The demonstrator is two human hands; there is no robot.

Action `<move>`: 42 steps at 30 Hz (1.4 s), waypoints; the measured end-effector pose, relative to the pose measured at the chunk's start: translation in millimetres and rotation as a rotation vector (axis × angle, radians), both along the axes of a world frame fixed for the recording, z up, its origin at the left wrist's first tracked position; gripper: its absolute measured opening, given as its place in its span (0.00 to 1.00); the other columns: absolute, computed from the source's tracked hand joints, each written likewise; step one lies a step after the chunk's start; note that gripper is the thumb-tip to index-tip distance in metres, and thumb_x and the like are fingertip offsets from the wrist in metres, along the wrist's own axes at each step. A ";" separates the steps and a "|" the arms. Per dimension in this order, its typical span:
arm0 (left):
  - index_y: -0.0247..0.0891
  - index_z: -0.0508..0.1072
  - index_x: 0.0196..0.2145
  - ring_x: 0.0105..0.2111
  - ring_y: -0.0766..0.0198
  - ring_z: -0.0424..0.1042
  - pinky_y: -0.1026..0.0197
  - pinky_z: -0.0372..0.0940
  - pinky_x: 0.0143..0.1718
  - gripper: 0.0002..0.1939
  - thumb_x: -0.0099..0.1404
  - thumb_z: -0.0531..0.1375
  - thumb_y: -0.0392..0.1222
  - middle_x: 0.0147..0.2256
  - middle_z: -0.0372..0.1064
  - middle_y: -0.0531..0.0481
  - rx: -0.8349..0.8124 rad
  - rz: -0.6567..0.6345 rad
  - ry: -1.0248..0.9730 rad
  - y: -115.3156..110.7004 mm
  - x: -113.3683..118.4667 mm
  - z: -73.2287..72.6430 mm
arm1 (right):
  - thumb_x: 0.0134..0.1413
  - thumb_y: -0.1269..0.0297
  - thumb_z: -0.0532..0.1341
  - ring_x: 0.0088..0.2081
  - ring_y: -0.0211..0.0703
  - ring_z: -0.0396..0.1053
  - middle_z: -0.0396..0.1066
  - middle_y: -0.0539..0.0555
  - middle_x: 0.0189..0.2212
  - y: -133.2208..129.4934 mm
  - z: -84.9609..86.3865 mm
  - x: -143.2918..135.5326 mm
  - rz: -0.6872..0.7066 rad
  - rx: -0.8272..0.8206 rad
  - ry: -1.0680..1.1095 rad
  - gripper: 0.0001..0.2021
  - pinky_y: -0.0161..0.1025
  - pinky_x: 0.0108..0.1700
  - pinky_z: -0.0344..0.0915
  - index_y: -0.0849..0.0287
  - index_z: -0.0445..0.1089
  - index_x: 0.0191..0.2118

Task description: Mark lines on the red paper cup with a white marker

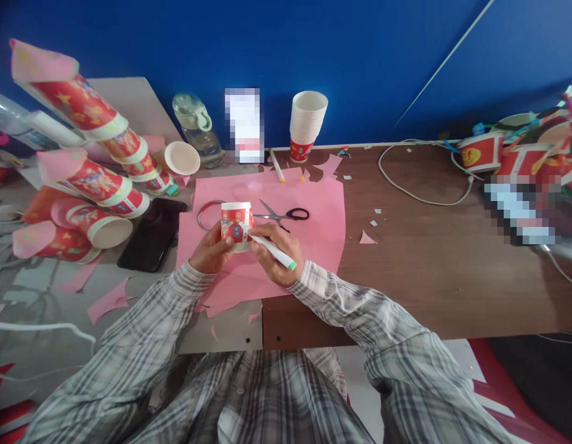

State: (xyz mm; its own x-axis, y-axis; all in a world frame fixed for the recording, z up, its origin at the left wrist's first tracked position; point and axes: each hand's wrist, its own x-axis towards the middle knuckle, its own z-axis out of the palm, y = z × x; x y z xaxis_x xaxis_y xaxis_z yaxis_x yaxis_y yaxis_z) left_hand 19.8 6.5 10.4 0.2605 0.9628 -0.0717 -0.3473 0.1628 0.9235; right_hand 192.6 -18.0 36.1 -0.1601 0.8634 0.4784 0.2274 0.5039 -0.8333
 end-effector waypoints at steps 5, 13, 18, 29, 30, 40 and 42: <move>0.36 0.66 0.42 0.38 0.56 0.70 0.53 0.66 0.42 0.29 0.45 0.68 0.49 0.37 0.70 0.47 -0.022 -0.008 -0.071 0.6 -0.9 1.8 | 0.54 0.63 0.55 0.27 0.41 0.69 0.71 0.55 0.29 -1.0 -2.3 1.0 0.004 -0.042 0.013 0.10 0.39 0.30 0.67 0.59 0.65 0.42; 0.35 0.67 0.39 0.36 0.58 0.70 0.51 0.66 0.42 0.28 0.43 0.69 0.48 0.34 0.70 0.48 -0.061 0.056 -0.139 2.2 -5.1 8.6 | 0.54 0.62 0.54 0.25 0.41 0.67 0.71 0.56 0.28 -1.8 -5.8 1.8 0.012 -0.084 0.002 0.11 0.39 0.28 0.66 0.58 0.65 0.42; 0.36 0.67 0.40 0.37 0.57 0.70 0.51 0.66 0.42 0.27 0.43 0.69 0.48 0.36 0.70 0.47 -0.060 0.048 -0.148 3.0 -6.0 9.1 | 0.54 0.62 0.55 0.26 0.41 0.67 0.71 0.56 0.29 -2.8 -6.2 1.9 0.029 -0.084 0.031 0.11 0.40 0.29 0.66 0.59 0.65 0.42; 0.37 0.65 0.43 0.37 0.56 0.69 0.53 0.65 0.41 0.28 0.47 0.67 0.51 0.36 0.69 0.46 0.064 0.019 0.027 1.8 -5.0 -4.4 | 0.54 0.64 0.54 0.31 0.45 0.71 0.70 0.56 0.31 -2.5 0.3 1.1 0.089 -0.017 0.041 0.11 0.42 0.33 0.69 0.57 0.64 0.44; 0.37 0.65 0.43 0.38 0.56 0.69 0.53 0.65 0.42 0.28 0.47 0.67 0.51 0.37 0.69 0.46 0.065 0.016 0.039 1.7 -5.4 -5.7 | 0.54 0.65 0.54 0.32 0.45 0.71 0.71 0.56 0.31 -2.2 0.5 0.8 0.090 -0.004 0.030 0.11 0.43 0.33 0.69 0.57 0.64 0.44; 0.38 0.65 0.43 0.39 0.59 0.67 0.55 0.63 0.42 0.28 0.46 0.67 0.51 0.38 0.68 0.48 0.055 0.030 0.054 2.3 -5.4 -10.3 | 0.54 0.67 0.54 0.33 0.45 0.72 0.71 0.56 0.31 -1.6 2.0 -1.7 0.061 0.016 -0.039 0.11 0.42 0.35 0.69 0.58 0.64 0.44; 0.37 0.66 0.42 0.38 0.59 0.68 0.55 0.64 0.42 0.28 0.46 0.68 0.51 0.37 0.68 0.48 0.049 0.037 0.041 2.4 -4.7 -8.6 | 0.54 0.66 0.54 0.33 0.45 0.71 0.71 0.56 0.31 -1.9 1.7 -1.3 0.058 0.009 -0.042 0.11 0.42 0.35 0.69 0.58 0.64 0.43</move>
